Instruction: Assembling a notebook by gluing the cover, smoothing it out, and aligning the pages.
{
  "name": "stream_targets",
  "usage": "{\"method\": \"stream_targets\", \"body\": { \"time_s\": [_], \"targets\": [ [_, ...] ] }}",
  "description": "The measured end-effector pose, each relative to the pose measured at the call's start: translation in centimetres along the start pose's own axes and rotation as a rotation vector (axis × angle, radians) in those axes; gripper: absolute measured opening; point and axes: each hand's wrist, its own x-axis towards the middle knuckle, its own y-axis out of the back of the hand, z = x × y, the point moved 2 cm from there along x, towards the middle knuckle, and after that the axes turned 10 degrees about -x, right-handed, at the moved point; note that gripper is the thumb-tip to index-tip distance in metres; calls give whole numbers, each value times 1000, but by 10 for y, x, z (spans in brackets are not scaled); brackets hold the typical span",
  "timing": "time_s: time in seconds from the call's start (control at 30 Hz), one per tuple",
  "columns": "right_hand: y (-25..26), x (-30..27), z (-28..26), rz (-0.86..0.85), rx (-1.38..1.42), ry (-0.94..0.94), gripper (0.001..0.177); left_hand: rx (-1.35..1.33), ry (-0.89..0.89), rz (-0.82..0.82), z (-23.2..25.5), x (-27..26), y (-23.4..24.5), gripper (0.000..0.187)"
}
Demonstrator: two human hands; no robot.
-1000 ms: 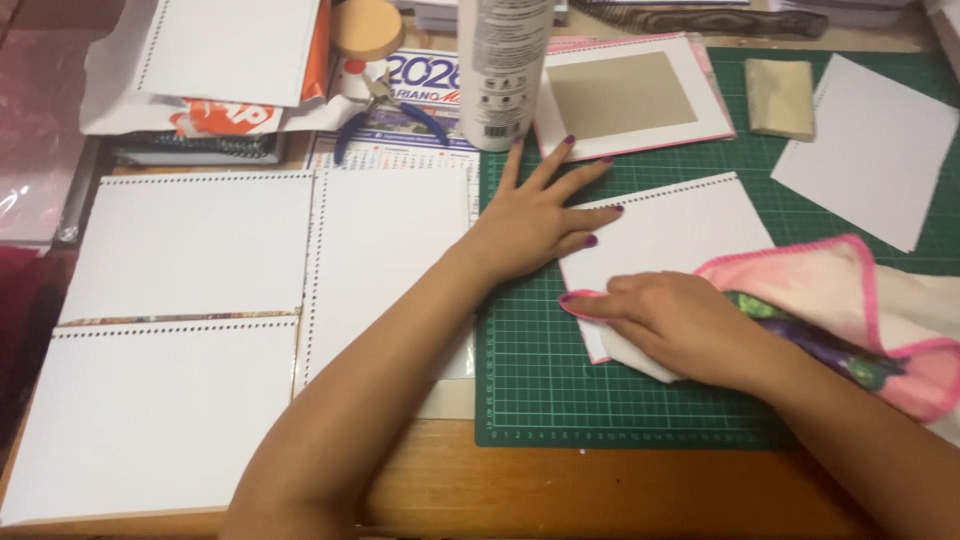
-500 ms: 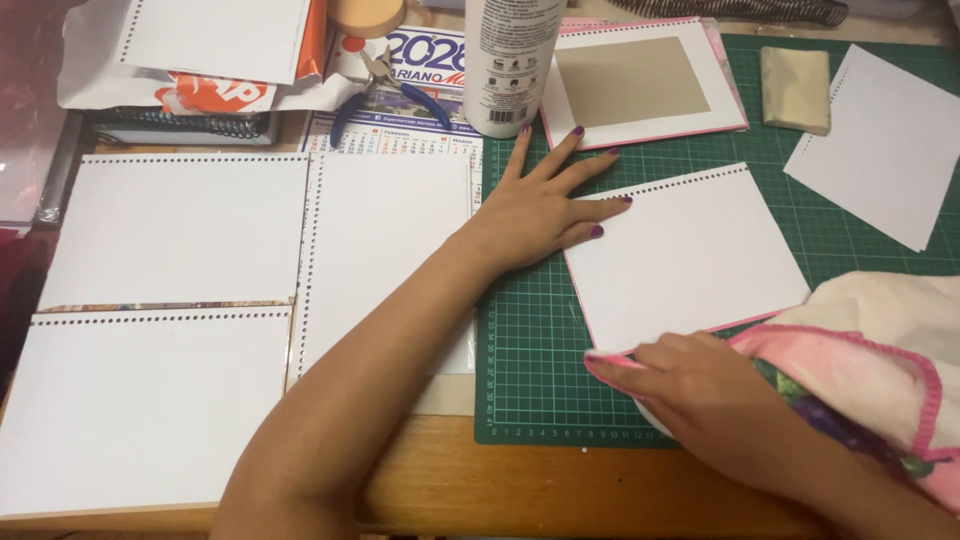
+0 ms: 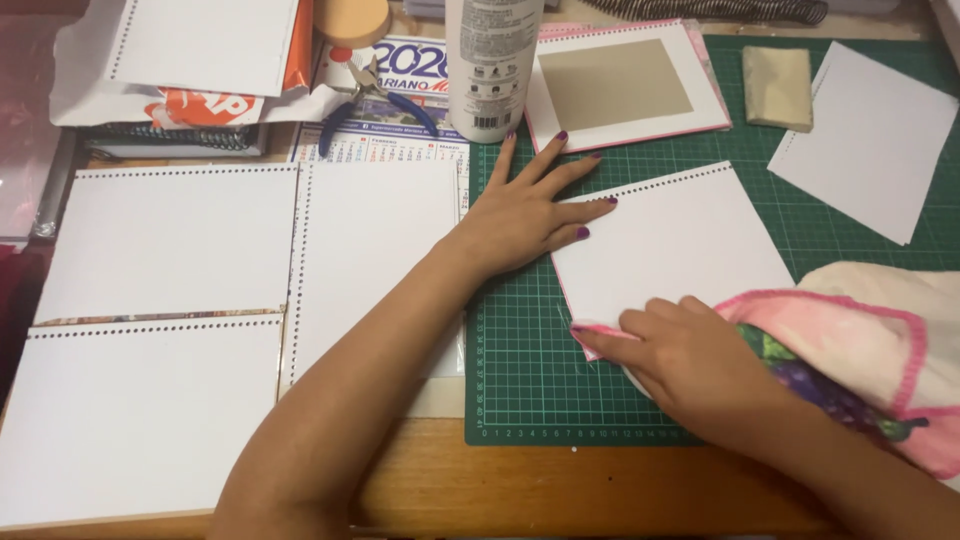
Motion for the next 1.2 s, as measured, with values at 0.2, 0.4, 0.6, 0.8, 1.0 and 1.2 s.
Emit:
{"method": "stream_targets", "body": {
  "time_s": [0.2, 0.4, 0.6, 0.8, 1.0, 1.2],
  "targets": [
    [-14, -35, -2, -90, -127, 132, 59, 61, -54, 88, -5, 3, -3, 43],
    [15, -52, 21, -2, 238, 194, 29, 10, -38, 83, 4, 1, 4, 41],
    [10, -84, 47, 108, 346, 14, 31, -215, -64, 177, 12, 2, 22, 39],
    [-10, -94, 44, 250, 271, 48, 31, -520, 24, 409, 20, -13, 60, 27],
    [19, -85, 40, 285, 314, 98, 50, -582, 170, 439, 17, -41, 40, 31],
    [45, -66, 36, 196, 573, -45, 34, -228, -36, 327, 34, -29, 21, 36]
  ]
}}
